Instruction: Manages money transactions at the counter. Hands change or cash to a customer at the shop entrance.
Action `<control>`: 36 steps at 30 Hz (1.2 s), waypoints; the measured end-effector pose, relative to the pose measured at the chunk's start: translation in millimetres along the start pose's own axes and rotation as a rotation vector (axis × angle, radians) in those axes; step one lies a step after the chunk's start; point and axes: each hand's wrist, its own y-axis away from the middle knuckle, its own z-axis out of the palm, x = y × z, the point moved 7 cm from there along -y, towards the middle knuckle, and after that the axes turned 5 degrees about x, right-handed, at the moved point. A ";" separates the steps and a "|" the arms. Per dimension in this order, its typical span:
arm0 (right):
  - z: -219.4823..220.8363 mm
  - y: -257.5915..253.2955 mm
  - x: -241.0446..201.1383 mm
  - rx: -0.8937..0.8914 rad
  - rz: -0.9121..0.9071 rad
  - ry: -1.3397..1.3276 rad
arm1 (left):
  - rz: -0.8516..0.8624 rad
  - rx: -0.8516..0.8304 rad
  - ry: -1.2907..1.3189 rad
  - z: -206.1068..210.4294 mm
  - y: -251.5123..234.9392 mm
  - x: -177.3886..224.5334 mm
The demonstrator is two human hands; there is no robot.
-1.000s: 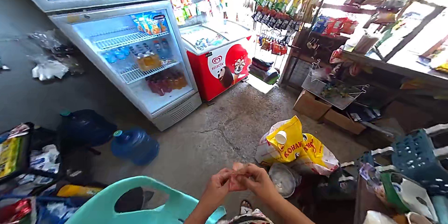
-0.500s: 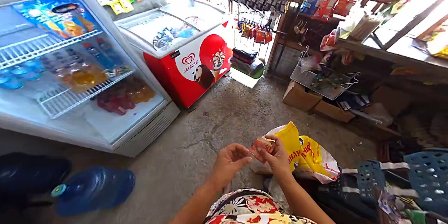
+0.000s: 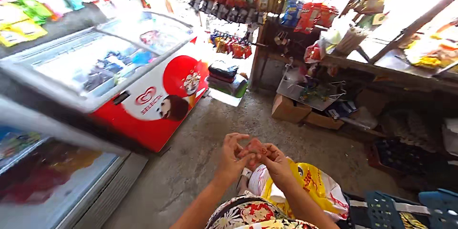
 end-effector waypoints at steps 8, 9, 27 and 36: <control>-112.3 -145.3 -67.7 0.115 -0.015 0.118 | -0.176 -0.312 0.282 121.7 -169.0 -37.5; -130.5 -161.1 -80.6 0.178 -0.028 0.115 | -0.176 -0.339 0.311 134.0 -186.4 -40.3; -526.5 -271.2 -323.6 1.307 -0.553 -0.059 | -0.516 -0.916 -0.031 391.2 -425.9 -152.9; -690.5 -302.3 -395.4 1.252 -0.436 0.099 | -0.328 -1.195 -0.017 606.4 -420.7 -159.5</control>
